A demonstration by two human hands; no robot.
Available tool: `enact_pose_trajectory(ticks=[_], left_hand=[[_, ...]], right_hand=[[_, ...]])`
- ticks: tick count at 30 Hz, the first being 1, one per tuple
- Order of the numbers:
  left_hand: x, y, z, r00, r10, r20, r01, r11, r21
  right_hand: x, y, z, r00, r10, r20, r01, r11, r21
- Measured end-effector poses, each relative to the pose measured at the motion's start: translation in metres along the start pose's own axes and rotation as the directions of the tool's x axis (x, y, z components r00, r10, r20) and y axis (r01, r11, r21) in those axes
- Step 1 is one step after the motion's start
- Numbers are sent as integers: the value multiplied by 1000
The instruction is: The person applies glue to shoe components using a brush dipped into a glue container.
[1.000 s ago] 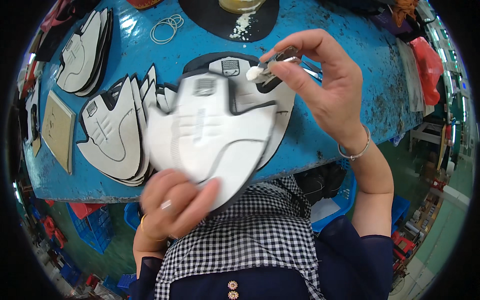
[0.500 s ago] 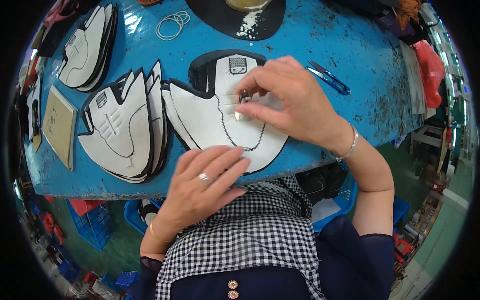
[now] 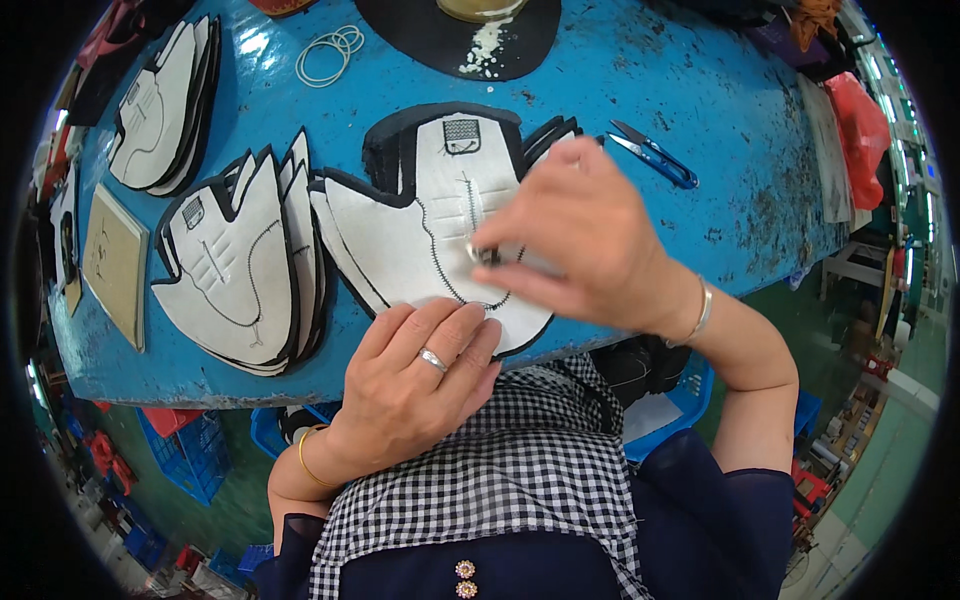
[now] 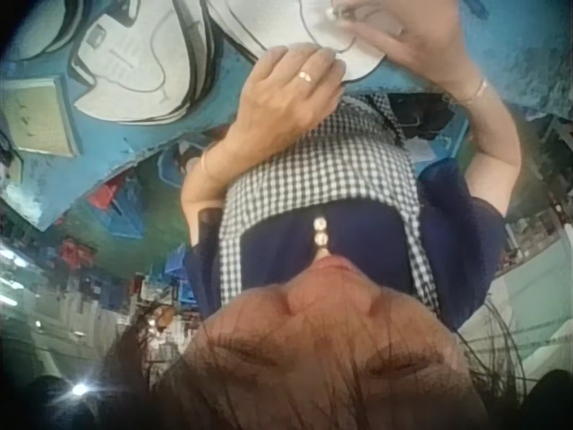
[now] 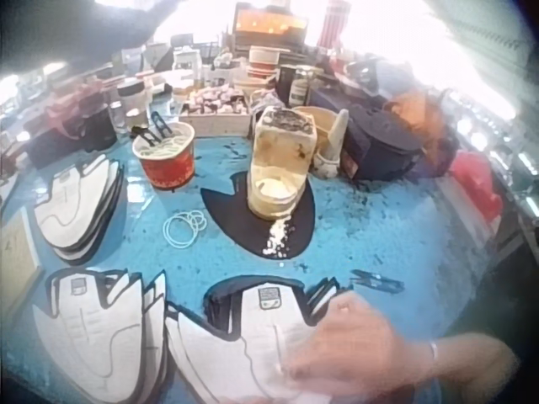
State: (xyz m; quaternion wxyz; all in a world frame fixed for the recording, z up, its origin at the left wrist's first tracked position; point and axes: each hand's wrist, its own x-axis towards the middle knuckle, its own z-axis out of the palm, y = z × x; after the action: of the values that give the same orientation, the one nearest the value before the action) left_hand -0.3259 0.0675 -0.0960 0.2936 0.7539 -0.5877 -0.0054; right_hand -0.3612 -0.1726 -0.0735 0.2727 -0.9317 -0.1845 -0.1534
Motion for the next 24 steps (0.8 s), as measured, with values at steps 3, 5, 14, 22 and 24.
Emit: enact_pose_trajectory(ticks=[3,5,14,22,24], left_hand=[[5,-3,-9,999,-18,28,20,998,-53],[8,-3,-12,999,-8,45,12,997,-81],[-3,-27,-27,999,40,36,-22,914,-405],[-47,-44,-115,666,328,-670,-3,899,438],[-67,-73,-124,541,511,-668,-28,804,594]], right_hand=[[19,22,-14,966,224,-133,-210,971,111],[39,56,-25,907,365,-212,-335,927,167],[111,146,-8,844,335,-419,-384,923,-36],[100,131,-26,857,345,-381,-410,907,-100],[91,129,-30,752,556,-353,-515,831,212]])
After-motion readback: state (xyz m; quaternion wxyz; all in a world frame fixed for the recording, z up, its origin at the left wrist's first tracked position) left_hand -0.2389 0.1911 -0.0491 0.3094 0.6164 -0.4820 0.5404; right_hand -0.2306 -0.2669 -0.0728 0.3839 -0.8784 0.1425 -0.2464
